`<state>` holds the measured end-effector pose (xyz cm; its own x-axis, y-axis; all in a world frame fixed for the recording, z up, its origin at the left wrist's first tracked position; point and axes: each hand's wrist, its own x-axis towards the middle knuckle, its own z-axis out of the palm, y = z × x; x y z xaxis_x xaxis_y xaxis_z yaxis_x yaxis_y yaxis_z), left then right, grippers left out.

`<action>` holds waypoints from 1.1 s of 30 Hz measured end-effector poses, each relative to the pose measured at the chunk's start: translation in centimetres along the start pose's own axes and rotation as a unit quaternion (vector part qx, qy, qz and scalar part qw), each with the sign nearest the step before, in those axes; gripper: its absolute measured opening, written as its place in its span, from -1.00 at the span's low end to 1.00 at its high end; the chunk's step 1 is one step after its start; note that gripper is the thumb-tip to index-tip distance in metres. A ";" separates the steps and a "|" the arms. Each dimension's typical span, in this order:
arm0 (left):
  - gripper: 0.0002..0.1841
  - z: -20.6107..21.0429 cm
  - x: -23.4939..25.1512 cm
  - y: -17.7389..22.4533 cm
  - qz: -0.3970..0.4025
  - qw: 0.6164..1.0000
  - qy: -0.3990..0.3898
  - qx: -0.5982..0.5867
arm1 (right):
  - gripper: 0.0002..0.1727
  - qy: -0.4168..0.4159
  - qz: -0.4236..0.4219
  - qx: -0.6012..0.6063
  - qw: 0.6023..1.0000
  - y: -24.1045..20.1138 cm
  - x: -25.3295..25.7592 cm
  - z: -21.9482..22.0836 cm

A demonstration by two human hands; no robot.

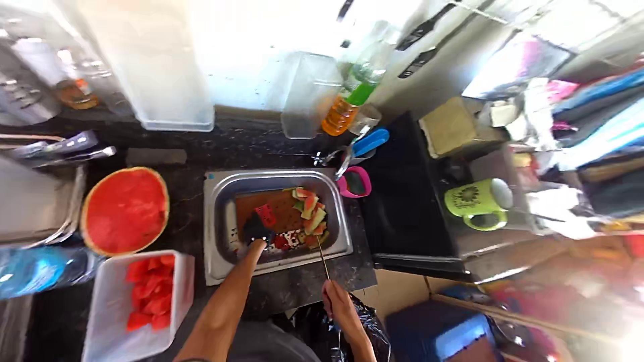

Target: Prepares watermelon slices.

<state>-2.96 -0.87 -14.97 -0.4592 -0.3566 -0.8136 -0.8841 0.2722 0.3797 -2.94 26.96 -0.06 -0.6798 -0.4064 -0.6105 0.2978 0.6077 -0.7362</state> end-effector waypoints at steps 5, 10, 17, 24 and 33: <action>-0.47 -3.2 2.4 2.6 0.044 0.986 -0.030 0.156 | -0.55 0.090 0.101 0.166 0.977 4.0 -5.1 -0.9; -0.53 -4.4 4.9 3.5 0.050 0.962 -0.053 0.263 | -0.54 0.146 0.136 0.220 0.955 6.5 -6.7 -0.6; -0.48 -8.8 1.8 7.5 0.136 0.990 0.021 -0.039 | -0.52 0.127 0.108 0.220 0.961 5.2 -3.6 0.7; -0.66 -9.5 0.9 4.8 0.353 0.700 -0.201 -0.587 | -0.48 0.061 0.053 0.063 0.995 1.8 0.6 1.4; -0.16 -10.3 -6.2 6.9 0.525 0.547 -0.277 -0.590 | -0.49 0.006 0.003 0.050 0.999 -0.2 2.7 3.4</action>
<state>-7.06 -6.02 -2.74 -0.9597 -0.1438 0.2414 0.2530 -0.8160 0.5197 -2.54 23.43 -2.49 -0.6860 -0.3945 -0.6114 0.3667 0.5384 -0.7587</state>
